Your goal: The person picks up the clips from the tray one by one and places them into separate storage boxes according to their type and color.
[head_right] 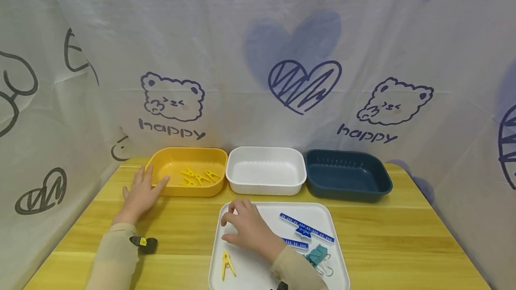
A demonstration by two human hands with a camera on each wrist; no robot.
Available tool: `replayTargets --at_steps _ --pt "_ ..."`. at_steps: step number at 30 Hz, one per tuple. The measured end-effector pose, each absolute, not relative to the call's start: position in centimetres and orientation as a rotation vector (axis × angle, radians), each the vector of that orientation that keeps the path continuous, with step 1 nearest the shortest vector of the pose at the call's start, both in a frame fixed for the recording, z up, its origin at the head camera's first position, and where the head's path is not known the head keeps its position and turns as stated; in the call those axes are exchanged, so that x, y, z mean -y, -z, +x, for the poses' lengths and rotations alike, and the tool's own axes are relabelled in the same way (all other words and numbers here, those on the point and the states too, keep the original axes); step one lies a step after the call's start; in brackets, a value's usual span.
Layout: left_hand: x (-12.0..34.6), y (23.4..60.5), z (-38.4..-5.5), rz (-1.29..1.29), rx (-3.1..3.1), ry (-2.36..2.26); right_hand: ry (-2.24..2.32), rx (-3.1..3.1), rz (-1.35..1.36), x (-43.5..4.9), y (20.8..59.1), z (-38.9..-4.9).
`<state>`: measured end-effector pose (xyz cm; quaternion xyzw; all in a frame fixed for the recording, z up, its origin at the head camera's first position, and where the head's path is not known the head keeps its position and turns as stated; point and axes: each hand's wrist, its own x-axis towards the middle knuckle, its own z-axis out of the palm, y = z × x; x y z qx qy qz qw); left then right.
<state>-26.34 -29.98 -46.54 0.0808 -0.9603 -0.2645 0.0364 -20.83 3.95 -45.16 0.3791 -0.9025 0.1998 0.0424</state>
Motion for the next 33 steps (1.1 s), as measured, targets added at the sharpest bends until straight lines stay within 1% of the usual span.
replayTargets --at_steps 5,10,18,26,33 --pt "30.04 46.61 -26.23 0.247 2.943 0.815 -0.497 2.796 1.37 -4.19 45.15 -20.79" --pt "30.08 46.63 -26.22 0.244 2.941 0.812 -0.506 2.81 1.491 -4.36 45.33 -20.85" --pt "30.18 46.65 -26.35 0.239 2.947 0.805 -0.593 2.862 1.609 -4.62 45.54 -20.86" --pt "30.17 46.63 -26.26 0.235 2.95 0.814 -0.491 2.824 1.711 -4.57 45.58 -20.67" --pt "30.06 46.52 -26.19 0.233 2.946 0.83 -0.452 2.812 1.724 -4.63 45.83 -20.58"
